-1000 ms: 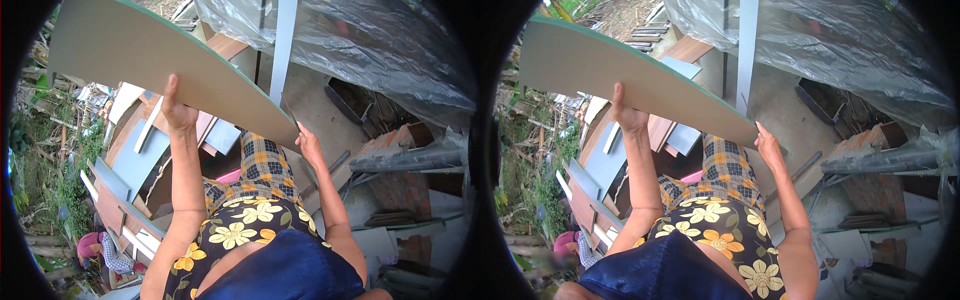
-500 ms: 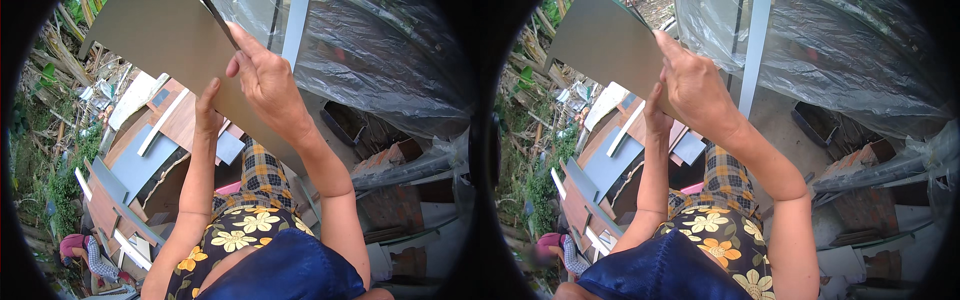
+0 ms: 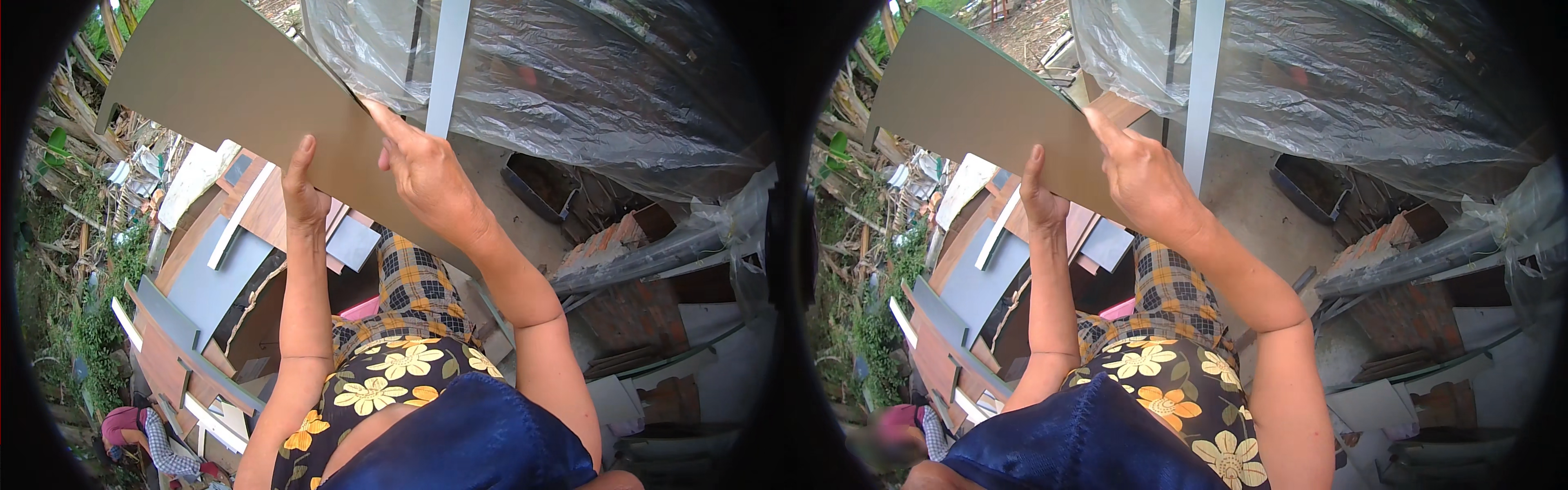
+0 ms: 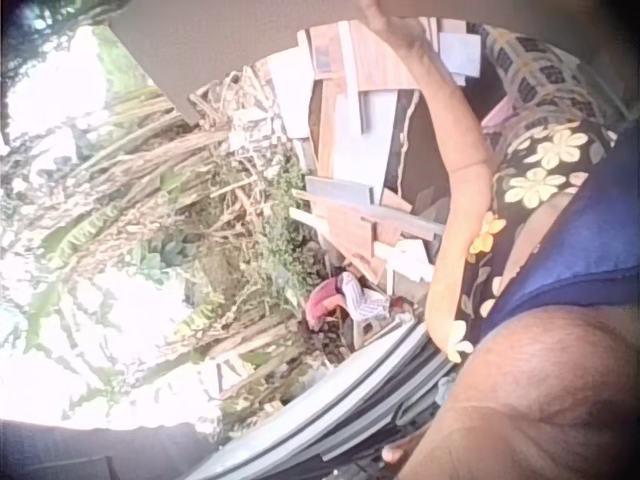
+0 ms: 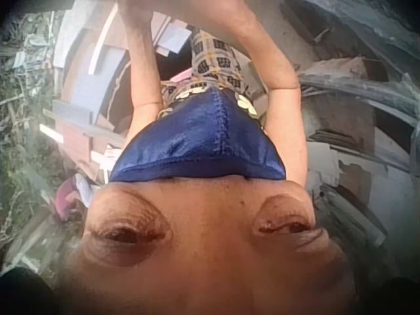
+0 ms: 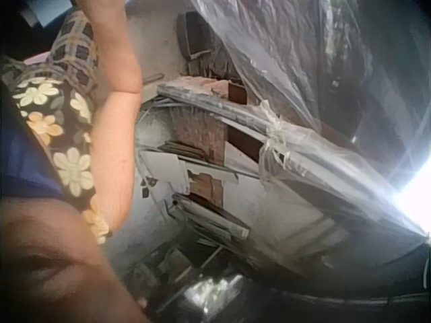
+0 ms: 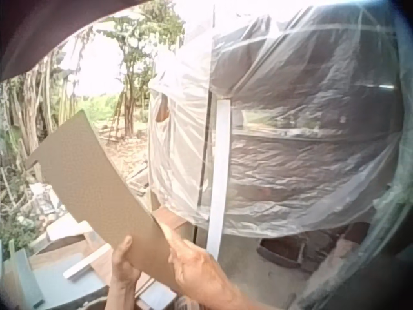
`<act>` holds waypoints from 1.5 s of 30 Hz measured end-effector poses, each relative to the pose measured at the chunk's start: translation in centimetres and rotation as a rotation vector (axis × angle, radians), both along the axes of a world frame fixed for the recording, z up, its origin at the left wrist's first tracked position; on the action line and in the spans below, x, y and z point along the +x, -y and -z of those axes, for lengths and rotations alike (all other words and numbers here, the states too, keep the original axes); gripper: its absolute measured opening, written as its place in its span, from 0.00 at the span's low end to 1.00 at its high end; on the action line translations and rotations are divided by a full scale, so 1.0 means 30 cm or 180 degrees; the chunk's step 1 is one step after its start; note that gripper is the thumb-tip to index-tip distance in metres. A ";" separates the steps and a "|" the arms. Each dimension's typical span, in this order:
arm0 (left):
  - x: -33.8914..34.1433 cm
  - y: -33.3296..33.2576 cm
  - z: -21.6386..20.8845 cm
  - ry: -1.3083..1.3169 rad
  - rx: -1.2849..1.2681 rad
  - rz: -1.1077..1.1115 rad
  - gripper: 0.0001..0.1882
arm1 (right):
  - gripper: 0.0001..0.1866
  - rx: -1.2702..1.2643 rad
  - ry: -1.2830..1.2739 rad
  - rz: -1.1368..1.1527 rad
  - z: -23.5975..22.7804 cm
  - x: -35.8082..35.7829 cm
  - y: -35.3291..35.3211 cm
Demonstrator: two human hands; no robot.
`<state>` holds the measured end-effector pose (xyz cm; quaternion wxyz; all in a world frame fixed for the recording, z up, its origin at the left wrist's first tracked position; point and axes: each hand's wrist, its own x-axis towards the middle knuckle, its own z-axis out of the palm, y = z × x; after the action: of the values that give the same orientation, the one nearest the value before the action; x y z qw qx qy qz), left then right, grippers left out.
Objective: The person scrapes and smooths the edges of wooden boards and laminate strips using a metal file, then fits and aligns the pieces against panels on the work surface.
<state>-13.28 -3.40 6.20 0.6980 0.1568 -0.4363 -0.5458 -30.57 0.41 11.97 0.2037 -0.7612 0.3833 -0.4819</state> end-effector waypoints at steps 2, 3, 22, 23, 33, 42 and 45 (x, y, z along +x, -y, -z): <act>0.008 0.018 0.021 -0.0074 -0.0011 -0.0136 0.23 | 0.30 0.0472 -0.0219 0.0202 0.112 -0.070 -0.019; 0.009 0.021 0.023 -0.0075 0.0000 -0.0131 0.23 | 0.30 0.0683 -0.0308 0.0296 0.191 -0.106 -0.022; -0.135 -0.008 -0.064 0.0299 0.0210 -0.0243 0.22 | 0.27 0.1369 0.0499 0.2125 0.893 -0.422 -0.119; -0.156 -0.016 -0.078 0.0447 0.0193 -0.0193 0.22 | 0.29 0.1267 0.0648 0.1913 0.824 -0.387 -0.119; -0.396 -0.015 -0.148 0.1081 -0.0080 -0.1174 0.15 | 0.49 0.0141 0.0120 0.1988 0.695 -0.208 -0.072; -0.311 0.046 -0.122 0.1123 -0.0975 -0.1198 0.25 | 0.23 0.0456 0.0139 0.2232 0.644 -0.268 -0.091; -0.264 0.100 -0.255 0.0758 -0.1228 -0.0824 0.42 | 0.15 0.0338 0.0317 0.2178 0.652 -0.291 -0.109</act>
<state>-21.20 -6.38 13.86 0.7228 0.1386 -0.5877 -0.3362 -39.31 3.68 -7.60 0.0881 -0.5525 0.6304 -0.5382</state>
